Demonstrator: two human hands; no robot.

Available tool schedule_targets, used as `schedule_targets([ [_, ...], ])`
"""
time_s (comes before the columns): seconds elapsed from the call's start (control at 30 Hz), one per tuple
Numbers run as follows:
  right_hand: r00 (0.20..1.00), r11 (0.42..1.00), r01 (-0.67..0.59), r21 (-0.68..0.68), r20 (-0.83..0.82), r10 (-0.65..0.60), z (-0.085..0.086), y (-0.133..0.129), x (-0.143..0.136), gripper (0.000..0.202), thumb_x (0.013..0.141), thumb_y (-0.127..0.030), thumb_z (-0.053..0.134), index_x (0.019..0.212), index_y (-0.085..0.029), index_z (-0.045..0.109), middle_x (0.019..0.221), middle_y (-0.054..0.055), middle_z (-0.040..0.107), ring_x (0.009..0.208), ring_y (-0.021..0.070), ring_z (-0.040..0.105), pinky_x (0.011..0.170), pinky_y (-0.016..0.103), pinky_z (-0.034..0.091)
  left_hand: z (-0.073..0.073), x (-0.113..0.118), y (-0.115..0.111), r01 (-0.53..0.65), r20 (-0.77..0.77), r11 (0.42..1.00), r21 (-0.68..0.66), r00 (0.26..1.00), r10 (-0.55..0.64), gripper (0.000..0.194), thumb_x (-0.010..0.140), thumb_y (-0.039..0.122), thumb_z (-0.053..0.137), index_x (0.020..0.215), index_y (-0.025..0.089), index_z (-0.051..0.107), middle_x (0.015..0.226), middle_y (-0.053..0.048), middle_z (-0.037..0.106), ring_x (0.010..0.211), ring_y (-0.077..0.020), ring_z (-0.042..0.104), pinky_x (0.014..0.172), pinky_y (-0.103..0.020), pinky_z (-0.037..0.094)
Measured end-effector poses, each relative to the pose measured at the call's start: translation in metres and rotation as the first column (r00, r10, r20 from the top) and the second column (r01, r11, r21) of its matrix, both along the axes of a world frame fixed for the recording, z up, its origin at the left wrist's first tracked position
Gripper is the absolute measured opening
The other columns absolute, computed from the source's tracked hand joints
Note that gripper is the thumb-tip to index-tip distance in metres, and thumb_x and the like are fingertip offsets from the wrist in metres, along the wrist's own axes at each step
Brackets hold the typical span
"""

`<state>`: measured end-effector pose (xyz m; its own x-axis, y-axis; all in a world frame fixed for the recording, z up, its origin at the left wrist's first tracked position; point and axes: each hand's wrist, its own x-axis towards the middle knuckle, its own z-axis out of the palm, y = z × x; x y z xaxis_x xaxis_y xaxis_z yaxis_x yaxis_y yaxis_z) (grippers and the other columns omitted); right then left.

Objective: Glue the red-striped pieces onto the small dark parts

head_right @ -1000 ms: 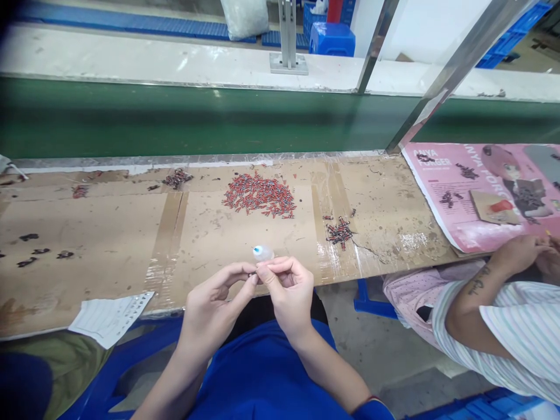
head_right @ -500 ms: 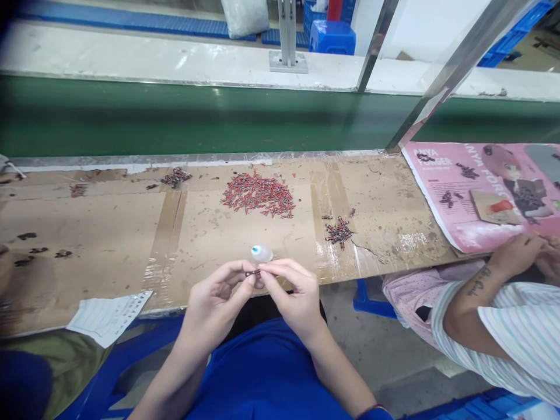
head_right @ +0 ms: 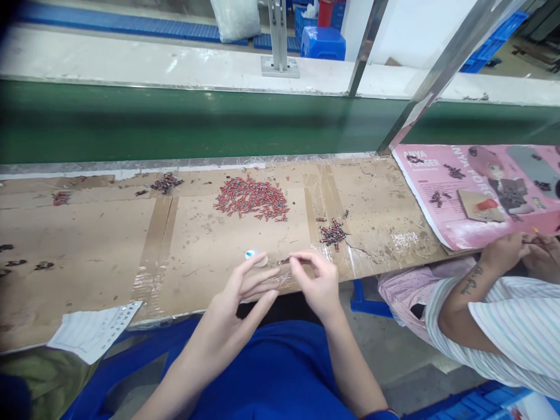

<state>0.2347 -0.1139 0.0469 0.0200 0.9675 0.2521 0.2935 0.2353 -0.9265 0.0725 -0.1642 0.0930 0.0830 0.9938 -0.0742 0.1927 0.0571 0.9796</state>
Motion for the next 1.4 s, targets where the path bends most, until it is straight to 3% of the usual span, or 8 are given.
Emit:
schedule_targets([
  [0.2, 0.935, 0.976, 0.156, -0.154, 0.341, -0.096, -0.043, 0.056, 0.051, 0.019, 0.082, -0.028, 0.056, 0.084, -0.016, 0.072, 0.085, 0.010, 0.076, 0.071, 0.0221, 0.070, 0.072, 0.038, 0.059, 0.016, -0.041, -0.024, -0.048, -0.138, 0.984, 0.173, 0.988, 0.072, 0.045, 0.091, 0.033, 0.061, 0.135, 0.029, 0.050, 0.113, -0.004, 0.075, 0.096, -0.0197, 0.074, 0.090, -0.033, 0.060],
  [0.4, 0.630, 0.943, 0.331, 0.028, 0.738, -0.243, -0.025, 0.102, 0.060, 0.025, 0.086, -0.022, 0.053, 0.097, -0.011, 0.072, 0.091, 0.019, 0.073, 0.090, 0.0321, 0.068, 0.086, 0.050, 0.053, -0.002, -0.077, -0.034, -0.269, -0.216, 0.957, 0.110, 0.933, 0.287, 0.033, 0.089, 0.040, 0.062, 0.118, 0.024, 0.062, 0.096, -0.004, 0.078, 0.090, -0.0210, 0.075, 0.086, -0.033, 0.061],
  [0.47, 0.593, 0.967, 0.220, 0.130, 0.769, -0.239, -0.017, 0.119, 0.031, 0.031, 0.088, -0.030, 0.055, 0.105, -0.010, 0.071, 0.102, 0.022, 0.071, 0.103, 0.0355, 0.063, 0.093, 0.053, 0.049, -0.007, -0.077, -0.036, -0.334, -0.223, 0.941, 0.055, 0.914, 0.338, 0.035, 0.089, 0.044, 0.061, 0.116, 0.023, 0.062, 0.096, -0.004, 0.078, 0.093, -0.0213, 0.074, 0.088, -0.033, 0.060],
  [0.6, 0.572, 0.915, -0.387, 0.116, 0.808, 0.139, -0.015, 0.153, -0.041, 0.063, 0.080, -0.050, 0.070, 0.133, -0.018, 0.058, 0.146, 0.018, 0.049, 0.139, 0.0376, 0.038, 0.112, 0.057, 0.034, -0.008, -0.073, -0.039, -0.399, -0.217, 0.917, 0.014, 0.894, 0.392, 0.037, 0.087, 0.050, 0.062, 0.113, 0.023, 0.064, 0.097, -0.005, 0.077, 0.095, -0.0226, 0.073, 0.092, -0.036, 0.058],
  [0.73, 0.474, 0.858, -0.510, -0.069, 0.810, 0.346, -0.029, 0.174, -0.064, 0.066, 0.083, -0.049, 0.068, 0.139, -0.017, 0.053, 0.155, 0.017, 0.039, 0.146, 0.0363, 0.029, 0.118, 0.058, 0.024, -0.009, -0.079, -0.039, -0.490, -0.226, 0.872, 0.014, 0.848, 0.480, 0.038, 0.085, 0.052, 0.063, 0.111, 0.024, 0.064, 0.095, -0.005, 0.077, 0.098, -0.0231, 0.072, 0.094, -0.036, 0.056],
  [1.07, 0.285, 0.859, -0.494, -0.138, 0.907, 0.310, -0.047, 0.116, 0.004, 0.070, 0.097, -0.056, 0.041, 0.154, -0.017, 0.030, 0.163, 0.017, 0.017, 0.152, 0.0376, 0.009, 0.118, 0.065, 0.018, -0.040, -0.122, -0.021, -0.607, -0.194, 0.794, 0.014, 0.778, 0.598, 0.049, 0.078, 0.060, 0.066, 0.108, 0.021, 0.064, 0.095, -0.008, 0.076, 0.093, -0.0257, 0.074, 0.089, -0.038, 0.059],
  [1.27, 0.262, 0.855, -0.506, -0.113, 0.924, 0.277, -0.046, 0.108, -0.008, 0.069, 0.098, -0.056, 0.039, 0.155, -0.020, 0.027, 0.163, 0.017, 0.014, 0.151, 0.0386, 0.011, 0.117, 0.066, 0.017, -0.060, -0.139, -0.015, -0.610, -0.164, 0.793, -0.016, 0.784, 0.599, 0.053, 0.073, 0.059, 0.070, 0.107, 0.019, 0.064, 0.094, -0.010, 0.076, 0.093, -0.0272, 0.074, 0.092, -0.042, 0.058],
  [1.4, 0.270, 0.843, -0.531, -0.090, 0.925, 0.269, -0.051, 0.104, -0.009, 0.066, 0.099, -0.054, 0.036, 0.155, -0.020, 0.028, 0.163, 0.015, 0.017, 0.151, 0.0375, 0.017, 0.117, 0.064, 0.021, -0.072, -0.161, -0.009, -0.701, -0.219, 0.713, 0.021, 0.693, 0.687, 0.047, 0.075, 0.054, 0.067, 0.104, 0.018, 0.064, 0.097, -0.012, 0.075, 0.096, -0.0282, 0.072, 0.092, -0.044, 0.056],
])
